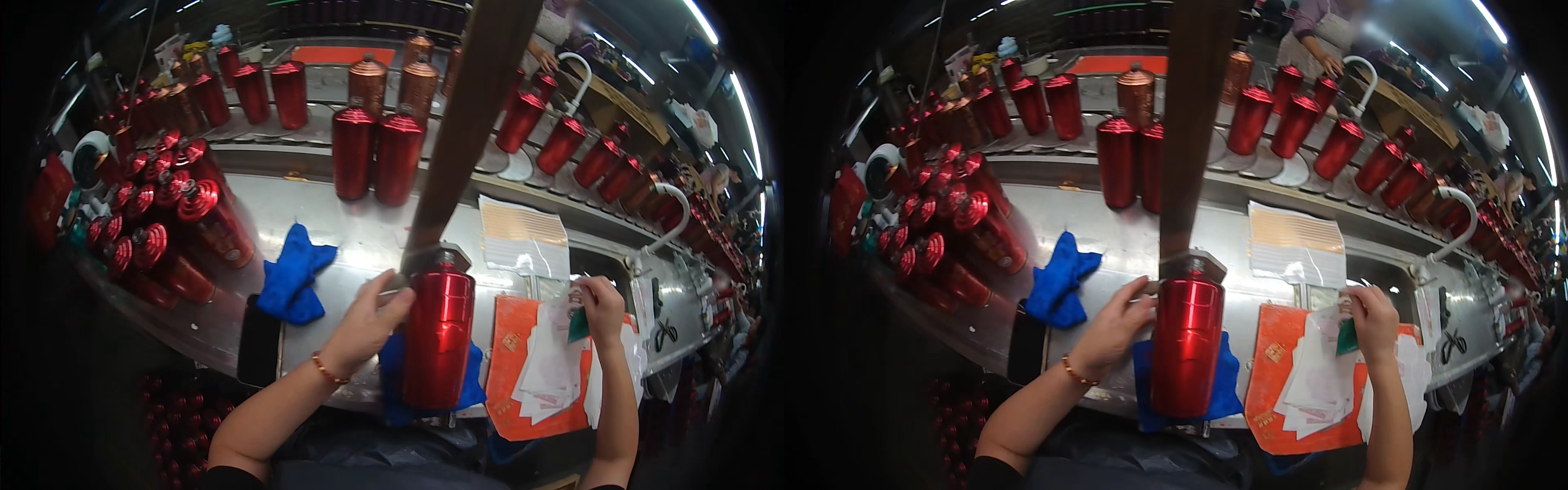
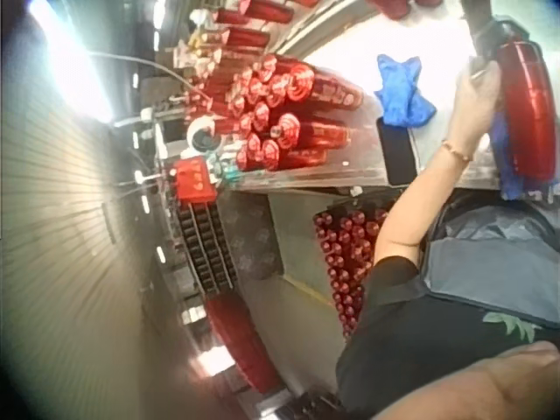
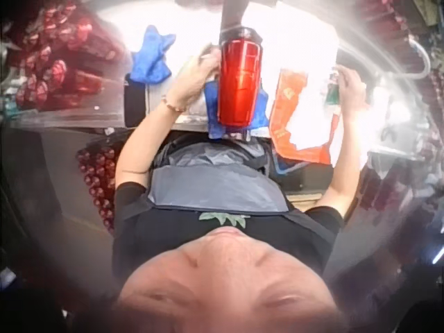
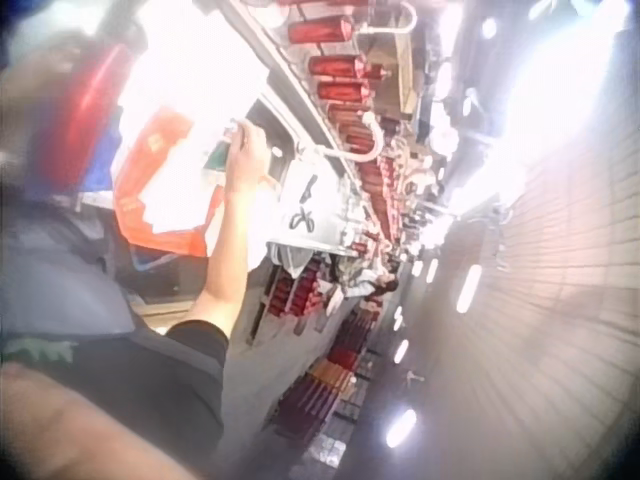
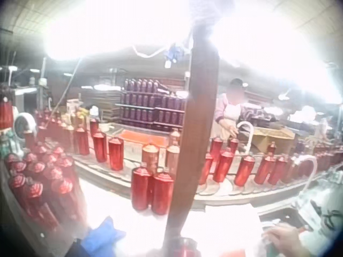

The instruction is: The person applies adhesive labels to red cylindrical cans on a factory line. They peel backing from each label, align and press it onto the can, smooth the surface with a green tool, and place the finished can on a tray. The process repeats for multiple cans.

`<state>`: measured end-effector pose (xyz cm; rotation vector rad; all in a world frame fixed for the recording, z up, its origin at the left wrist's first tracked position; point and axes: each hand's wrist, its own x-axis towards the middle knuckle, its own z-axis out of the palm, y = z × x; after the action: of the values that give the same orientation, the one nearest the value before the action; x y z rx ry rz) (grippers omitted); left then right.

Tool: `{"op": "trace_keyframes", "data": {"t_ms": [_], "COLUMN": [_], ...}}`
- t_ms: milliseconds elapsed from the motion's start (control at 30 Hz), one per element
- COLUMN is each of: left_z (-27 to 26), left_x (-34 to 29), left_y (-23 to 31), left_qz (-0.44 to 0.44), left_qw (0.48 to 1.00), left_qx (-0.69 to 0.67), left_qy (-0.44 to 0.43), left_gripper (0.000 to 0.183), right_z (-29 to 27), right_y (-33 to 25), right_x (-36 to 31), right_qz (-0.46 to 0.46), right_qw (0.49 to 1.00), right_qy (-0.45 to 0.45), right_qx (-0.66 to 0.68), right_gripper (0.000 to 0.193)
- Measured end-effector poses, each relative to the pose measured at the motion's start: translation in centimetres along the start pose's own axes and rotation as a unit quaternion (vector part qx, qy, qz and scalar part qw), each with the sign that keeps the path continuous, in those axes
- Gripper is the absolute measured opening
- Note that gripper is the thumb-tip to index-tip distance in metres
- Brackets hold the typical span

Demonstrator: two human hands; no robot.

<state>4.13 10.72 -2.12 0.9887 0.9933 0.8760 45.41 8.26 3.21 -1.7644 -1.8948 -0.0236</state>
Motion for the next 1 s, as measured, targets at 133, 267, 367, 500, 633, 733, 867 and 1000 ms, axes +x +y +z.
{"op": "trace_keyframes", "data": {"t_ms": [133, 267, 367, 500, 633, 733, 867, 1000], "left_z": [3.2, 0.9, -1.5, -6.5, -10.9, -13.5, -15.2, -16.7], "left_x": [1.9, 0.7, -2.9, -7.0, -1.0, 6.9, 14.0, 19.3], "left_y": [2.3, 2.9, 5.3, 12.3, 18.7, 21.2, 22.2, 21.8], "left_qz": [-0.036, -0.169, -0.147, 0.138, 0.312, 0.411, 0.426, 0.446], "left_qw": [0.995, 0.957, 0.955, 0.985, 0.930, 0.884, 0.856, 0.838], "left_qx": [-0.025, -0.167, -0.199, -0.100, -0.062, 0.015, 0.125, 0.179], "left_qy": [-0.093, -0.165, -0.167, 0.028, 0.182, 0.221, 0.263, 0.259], "left_gripper": [0.073, 0.066, 0.061, 0.072, 0.049, 0.057, 0.081, 0.090], "right_z": [-4.4, -6.9, -8.2, -7.0, -4.7, -2.1, 0.7, 1.1], "right_y": [-5.2, -7.5, -4.2, 0.3, 4.0, 4.5, 5.1, 0.8], "right_x": [0.8, 2.7, 3.2, 1.6, 1.4, 1.6, -0.1, -2.2], "right_qz": [-0.001, 0.083, 0.136, 0.191, 0.220, 0.208, 0.183, 0.073], "right_qw": [0.989, 0.964, 0.941, 0.915, 0.898, 0.897, 0.942, 0.977], "right_qy": [0.044, -0.023, -0.049, -0.033, -0.060, -0.038, -0.073, -0.124], "right_qx": [0.141, 0.252, 0.305, 0.353, 0.375, 0.387, 0.272, 0.155], "right_gripper": [0.012, 0.009, 0.010, 0.013, 0.021, 0.020, 0.015, 0.017]}}
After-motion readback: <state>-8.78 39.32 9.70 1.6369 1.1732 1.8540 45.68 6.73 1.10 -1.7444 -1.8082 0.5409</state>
